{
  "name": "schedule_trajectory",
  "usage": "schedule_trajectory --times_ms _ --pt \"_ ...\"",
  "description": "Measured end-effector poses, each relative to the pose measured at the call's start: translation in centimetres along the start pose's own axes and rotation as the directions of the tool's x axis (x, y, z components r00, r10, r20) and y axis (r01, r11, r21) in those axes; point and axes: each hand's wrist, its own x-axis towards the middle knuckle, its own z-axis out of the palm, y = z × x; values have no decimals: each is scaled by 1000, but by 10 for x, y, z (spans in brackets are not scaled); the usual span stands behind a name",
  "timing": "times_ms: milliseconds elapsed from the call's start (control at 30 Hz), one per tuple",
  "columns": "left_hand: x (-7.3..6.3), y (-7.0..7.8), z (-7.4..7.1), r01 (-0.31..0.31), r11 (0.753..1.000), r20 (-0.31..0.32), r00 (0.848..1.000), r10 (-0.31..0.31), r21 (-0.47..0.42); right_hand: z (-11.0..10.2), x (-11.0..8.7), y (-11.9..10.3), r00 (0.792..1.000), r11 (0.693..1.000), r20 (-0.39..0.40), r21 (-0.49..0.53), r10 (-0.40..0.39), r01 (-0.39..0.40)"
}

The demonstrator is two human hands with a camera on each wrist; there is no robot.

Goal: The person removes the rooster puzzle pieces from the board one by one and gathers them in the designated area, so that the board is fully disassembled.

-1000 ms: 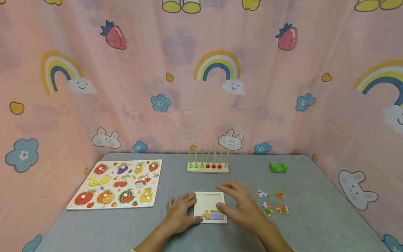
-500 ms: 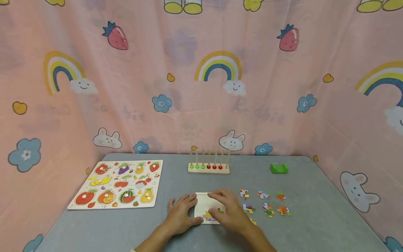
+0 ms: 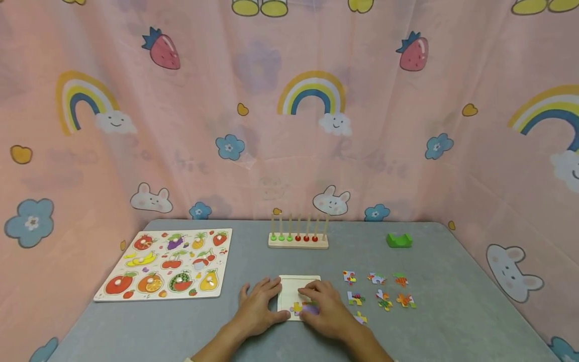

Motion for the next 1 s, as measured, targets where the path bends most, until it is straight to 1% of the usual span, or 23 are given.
schedule_trajectory --times_ms 167,267,467,767,867,1000 --pt "0 -1 0 -5 1000 0 1000 5 -5 -1 1 -1 998 998 55 -57 8 -4" --pt "-1 -1 -1 -7 1000 -2 1000 7 -4 -1 1 -2 998 998 65 -67 9 -5" --pt "-2 0 -1 -2 1000 -5 1000 2 1 0 0 -3 999 999 28 -45 -21 22" --pt "-1 1 -1 2 1000 -4 1000 -2 7 1 -1 -3 1000 1000 -18 6 -2 2" --pt "-1 2 -1 -2 1000 -8 1000 2 6 1 -1 -2 999 1000 -37 -3 -25 25" --pt "-1 3 -1 -19 1000 -22 1000 19 3 2 -1 -1 994 996 -61 -33 -90 88"
